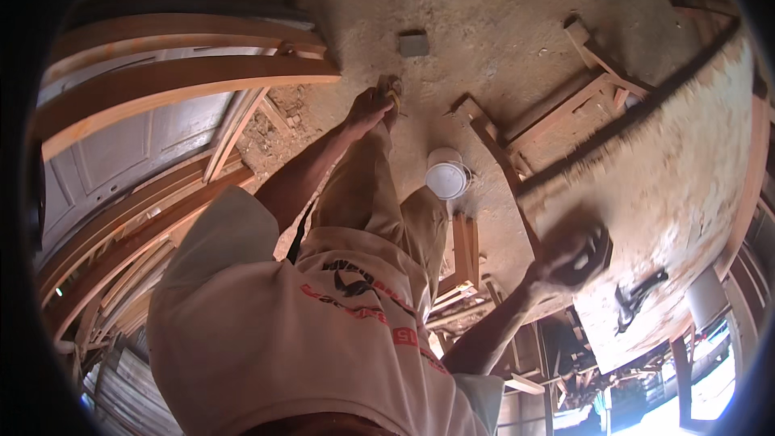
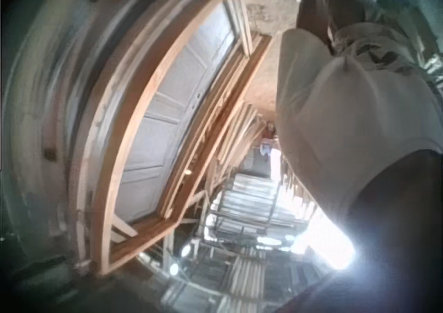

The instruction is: The person selects a small wooden block from a stack, then uses a chisel and hammer to carve and shape it on a workbench. The person repeatedly positions the chisel and strikes it with the hammer to remove wood shavings.

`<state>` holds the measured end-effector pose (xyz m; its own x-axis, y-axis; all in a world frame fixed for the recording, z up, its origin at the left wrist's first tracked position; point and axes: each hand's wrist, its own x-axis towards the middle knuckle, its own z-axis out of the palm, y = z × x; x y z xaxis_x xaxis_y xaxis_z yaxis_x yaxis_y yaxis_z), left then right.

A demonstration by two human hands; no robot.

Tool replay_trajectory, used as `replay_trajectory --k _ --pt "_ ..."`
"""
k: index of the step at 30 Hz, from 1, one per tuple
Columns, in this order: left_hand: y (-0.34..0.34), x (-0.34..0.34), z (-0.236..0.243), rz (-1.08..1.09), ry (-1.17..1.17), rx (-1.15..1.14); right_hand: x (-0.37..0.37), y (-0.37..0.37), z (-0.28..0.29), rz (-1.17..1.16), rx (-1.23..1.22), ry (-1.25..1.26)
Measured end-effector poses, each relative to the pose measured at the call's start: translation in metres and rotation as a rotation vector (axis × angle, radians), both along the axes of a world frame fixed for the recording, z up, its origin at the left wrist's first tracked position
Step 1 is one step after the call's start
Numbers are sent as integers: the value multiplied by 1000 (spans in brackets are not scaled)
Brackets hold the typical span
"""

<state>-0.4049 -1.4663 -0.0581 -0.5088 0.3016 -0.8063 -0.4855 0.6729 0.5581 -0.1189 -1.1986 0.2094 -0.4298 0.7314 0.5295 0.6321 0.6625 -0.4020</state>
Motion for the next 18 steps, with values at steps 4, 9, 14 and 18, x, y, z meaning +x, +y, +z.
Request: replay_trajectory --k 4,9,14,18 --pt "17 -61 -105 -364 265 -113 1 -5 11 -190 102 -406" --pt "49 -117 -261 -527 285 -234 2 19 2 -136 234 -678" --pt "84 -146 -392 -837 678 -175 -4 43 -25 -102 253 -792" --pt "111 -144 -469 -956 795 -262 -4 53 -43 -96 233 -851"
